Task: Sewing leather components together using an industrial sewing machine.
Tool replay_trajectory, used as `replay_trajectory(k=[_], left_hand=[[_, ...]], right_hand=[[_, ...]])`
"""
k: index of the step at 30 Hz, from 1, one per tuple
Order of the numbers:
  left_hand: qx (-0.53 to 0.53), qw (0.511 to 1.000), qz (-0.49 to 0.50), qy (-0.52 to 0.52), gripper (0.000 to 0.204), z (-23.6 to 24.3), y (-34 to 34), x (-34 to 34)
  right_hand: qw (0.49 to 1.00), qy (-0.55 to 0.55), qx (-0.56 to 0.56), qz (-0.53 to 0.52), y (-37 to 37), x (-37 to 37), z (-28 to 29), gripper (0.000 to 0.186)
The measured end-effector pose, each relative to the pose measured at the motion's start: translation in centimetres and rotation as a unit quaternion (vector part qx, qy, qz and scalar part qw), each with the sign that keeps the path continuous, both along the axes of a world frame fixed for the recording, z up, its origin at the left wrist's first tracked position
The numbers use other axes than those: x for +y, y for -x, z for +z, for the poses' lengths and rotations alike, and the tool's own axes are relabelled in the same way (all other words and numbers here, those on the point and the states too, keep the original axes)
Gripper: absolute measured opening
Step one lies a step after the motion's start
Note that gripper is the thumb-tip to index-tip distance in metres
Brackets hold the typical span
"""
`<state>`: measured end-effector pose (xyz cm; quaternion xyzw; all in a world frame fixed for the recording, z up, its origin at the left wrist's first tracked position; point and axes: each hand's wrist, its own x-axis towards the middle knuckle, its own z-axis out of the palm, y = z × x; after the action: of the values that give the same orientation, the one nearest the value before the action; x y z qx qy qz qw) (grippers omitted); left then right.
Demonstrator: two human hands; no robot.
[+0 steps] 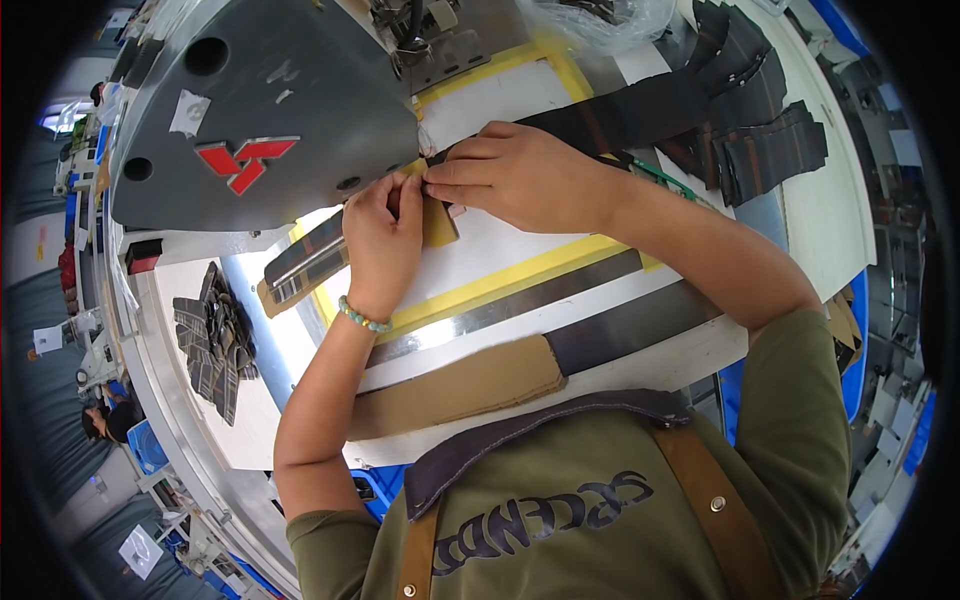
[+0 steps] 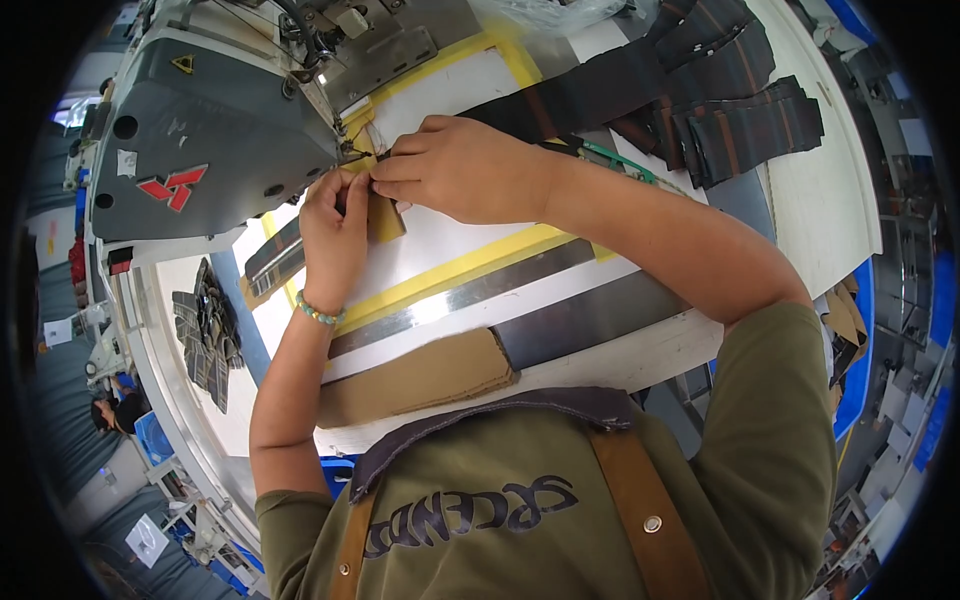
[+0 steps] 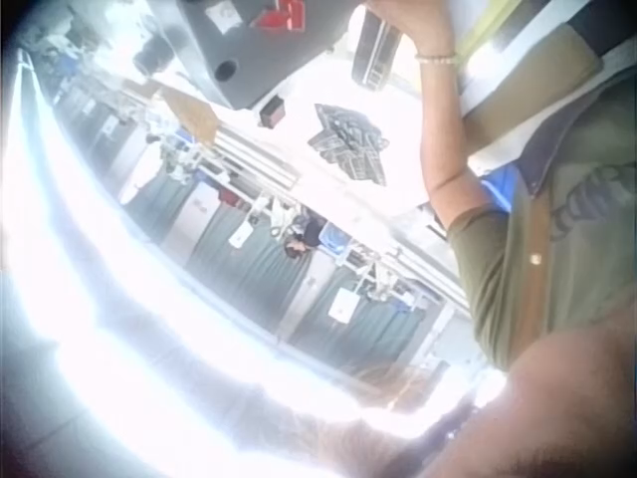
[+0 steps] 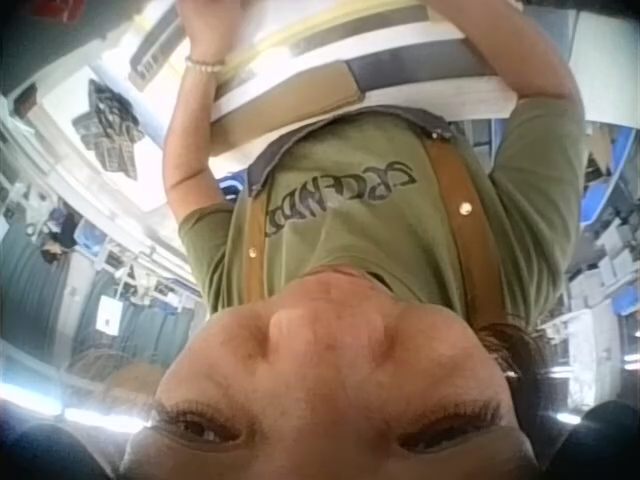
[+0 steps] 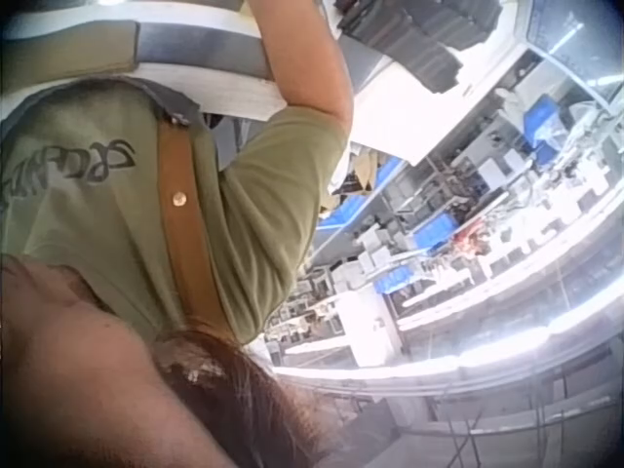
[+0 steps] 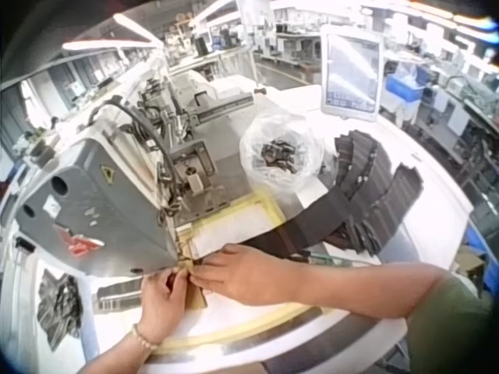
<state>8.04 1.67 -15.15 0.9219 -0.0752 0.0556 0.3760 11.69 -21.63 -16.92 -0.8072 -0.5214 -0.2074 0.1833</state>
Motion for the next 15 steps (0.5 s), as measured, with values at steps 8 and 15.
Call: replay_trajectory(k=[8,15], left_hand=[[-0.056,0.998,-0.031,0.023,0.031,-0.76,-0.58,0.42],[-0.031,0.998,-0.024,0.042,0.032,-0.08,-0.31,0.31]], right_hand=[[1.0,-0.015,0.007,0.014,-0.02,0.22,0.18,0.027],[1.0,-0.01,-0.002,-0.015,0.07,0.3,-0.04,0.028]])
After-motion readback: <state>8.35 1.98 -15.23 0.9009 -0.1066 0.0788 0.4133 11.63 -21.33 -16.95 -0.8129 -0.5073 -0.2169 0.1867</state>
